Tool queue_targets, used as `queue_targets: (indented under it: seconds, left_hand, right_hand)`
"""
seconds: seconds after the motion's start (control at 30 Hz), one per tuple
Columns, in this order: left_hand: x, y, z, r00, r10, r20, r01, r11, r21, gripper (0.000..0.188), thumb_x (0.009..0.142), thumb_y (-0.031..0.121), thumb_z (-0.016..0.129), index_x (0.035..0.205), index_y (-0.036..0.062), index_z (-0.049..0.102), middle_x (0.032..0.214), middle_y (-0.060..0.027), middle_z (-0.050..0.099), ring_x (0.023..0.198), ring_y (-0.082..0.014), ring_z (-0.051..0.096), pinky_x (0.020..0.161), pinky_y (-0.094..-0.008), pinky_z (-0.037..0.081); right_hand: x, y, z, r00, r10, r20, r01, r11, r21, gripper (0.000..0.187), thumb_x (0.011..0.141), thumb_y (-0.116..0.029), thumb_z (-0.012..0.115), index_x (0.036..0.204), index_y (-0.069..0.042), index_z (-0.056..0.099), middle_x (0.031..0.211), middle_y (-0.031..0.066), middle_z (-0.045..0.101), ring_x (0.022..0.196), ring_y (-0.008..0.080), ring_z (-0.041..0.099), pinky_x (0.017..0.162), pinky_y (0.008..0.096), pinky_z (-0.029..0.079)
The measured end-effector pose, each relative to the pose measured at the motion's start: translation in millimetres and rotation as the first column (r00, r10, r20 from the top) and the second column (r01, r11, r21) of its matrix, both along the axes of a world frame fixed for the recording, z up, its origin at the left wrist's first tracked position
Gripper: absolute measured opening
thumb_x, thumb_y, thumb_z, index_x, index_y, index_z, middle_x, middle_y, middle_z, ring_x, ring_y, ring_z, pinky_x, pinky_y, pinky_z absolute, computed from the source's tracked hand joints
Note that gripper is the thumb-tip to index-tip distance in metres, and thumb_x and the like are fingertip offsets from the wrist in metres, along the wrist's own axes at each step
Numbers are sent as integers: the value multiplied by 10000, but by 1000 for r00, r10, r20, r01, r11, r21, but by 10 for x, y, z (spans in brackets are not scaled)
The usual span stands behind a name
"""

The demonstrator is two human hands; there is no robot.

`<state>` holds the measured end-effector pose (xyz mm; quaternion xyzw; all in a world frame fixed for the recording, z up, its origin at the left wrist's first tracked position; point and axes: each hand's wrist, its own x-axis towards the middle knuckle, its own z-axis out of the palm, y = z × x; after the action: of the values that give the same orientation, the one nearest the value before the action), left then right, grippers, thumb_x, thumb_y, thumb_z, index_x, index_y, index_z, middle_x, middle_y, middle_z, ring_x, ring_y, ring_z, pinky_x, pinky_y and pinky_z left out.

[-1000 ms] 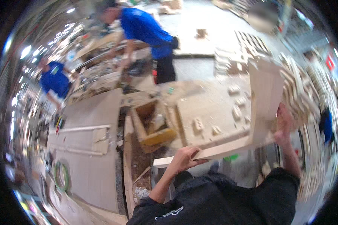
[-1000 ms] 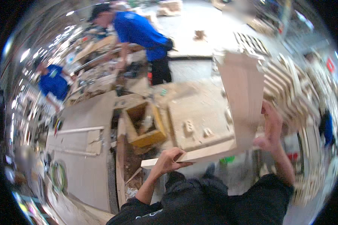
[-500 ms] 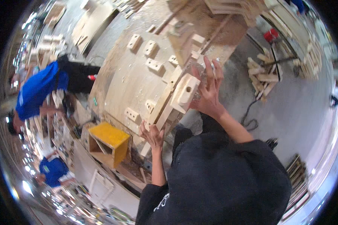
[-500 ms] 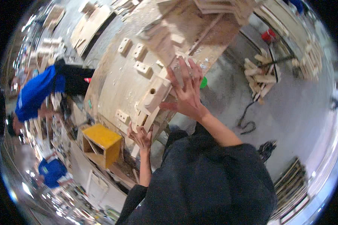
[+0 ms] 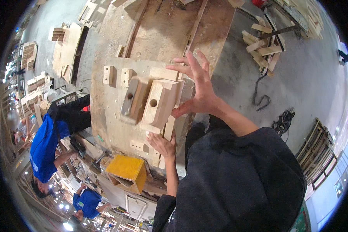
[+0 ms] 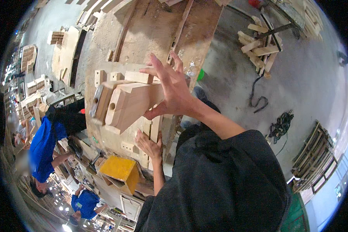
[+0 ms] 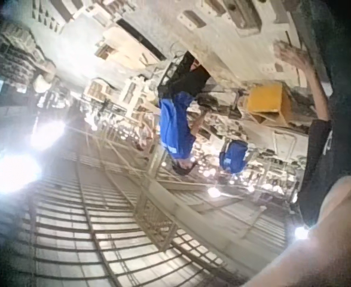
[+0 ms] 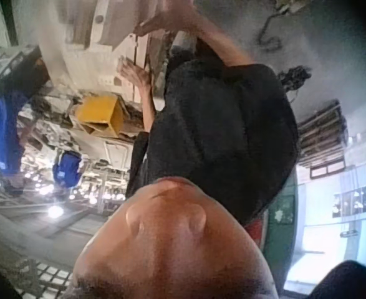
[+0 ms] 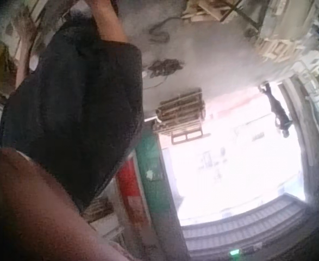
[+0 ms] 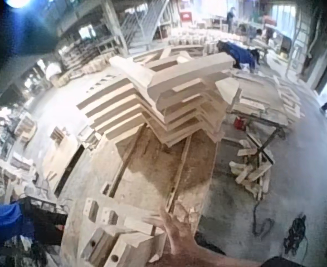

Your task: The person repeatedly picks up small wooden parts from a workbench and places them onto a growing stack. The hands handle each piece individually, turning some over before stacking them. Other workers are visible in the background, but the camera wearer focuses on moving and stacking the wooden components.

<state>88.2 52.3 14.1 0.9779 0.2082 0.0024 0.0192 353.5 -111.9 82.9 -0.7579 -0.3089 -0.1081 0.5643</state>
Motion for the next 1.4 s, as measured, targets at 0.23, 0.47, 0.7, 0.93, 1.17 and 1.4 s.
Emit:
queue_targets:
  seconds: [0.23,0.47,0.7,0.93,1.17,1.4]
  left_hand:
    - [113,-44,50,998,-50,-26,50,999,1,810,734,416,786,1321,-32,454,1131,-210,550,1036,-387,509,923,-484,378]
    - [-23,37,-21,998,44,-35,-46,997,-59,757,679,372,799,1231,-34,476,1103,-240,535,1069,-431,488,950,-527,356]
    - [-189,94,2,999,-12,36,15,997,-78,702,688,388,792,1213,3,532,1107,-202,570,1065,-388,520,982,-525,345]
    - [-208,132,-91,998,-8,60,21,978,-207,653,709,417,783,1205,37,593,1122,-159,612,1066,-337,556,1013,-516,338]
    - [-5,99,-34,999,37,-14,-37,999,-36,893,623,441,824,1348,63,463,1094,-93,586,1017,-253,555,1014,-517,307]
    - [-1,25,64,984,178,4,-176,976,-129,951,666,520,798,1400,58,409,1153,-137,538,1089,-298,512,1036,-523,299]
  right_hand:
    - [81,-8,-25,988,71,-135,-68,997,27,1130,460,-690,835,1368,-134,457,1236,74,589,1196,298,526,1125,599,131]
    - [46,50,-31,970,91,-223,-75,994,79,1026,467,-601,863,1308,-119,525,1263,84,546,1226,296,456,1118,560,186]
    - [107,26,55,979,170,-114,-144,968,203,1173,510,-525,895,1431,-77,325,1402,163,446,1287,350,403,1092,528,253]
    - [37,255,31,983,-26,183,-19,971,239,1012,712,-456,816,1431,-30,246,1377,317,400,1224,479,462,1038,586,348]
    - [-278,429,-402,979,-202,35,201,979,22,872,897,-501,598,1475,-41,133,1443,301,304,1330,424,325,1124,539,240]
    - [-526,375,-479,882,117,-456,-144,989,-26,264,812,-156,782,1019,-18,695,977,63,693,910,205,638,855,347,492]
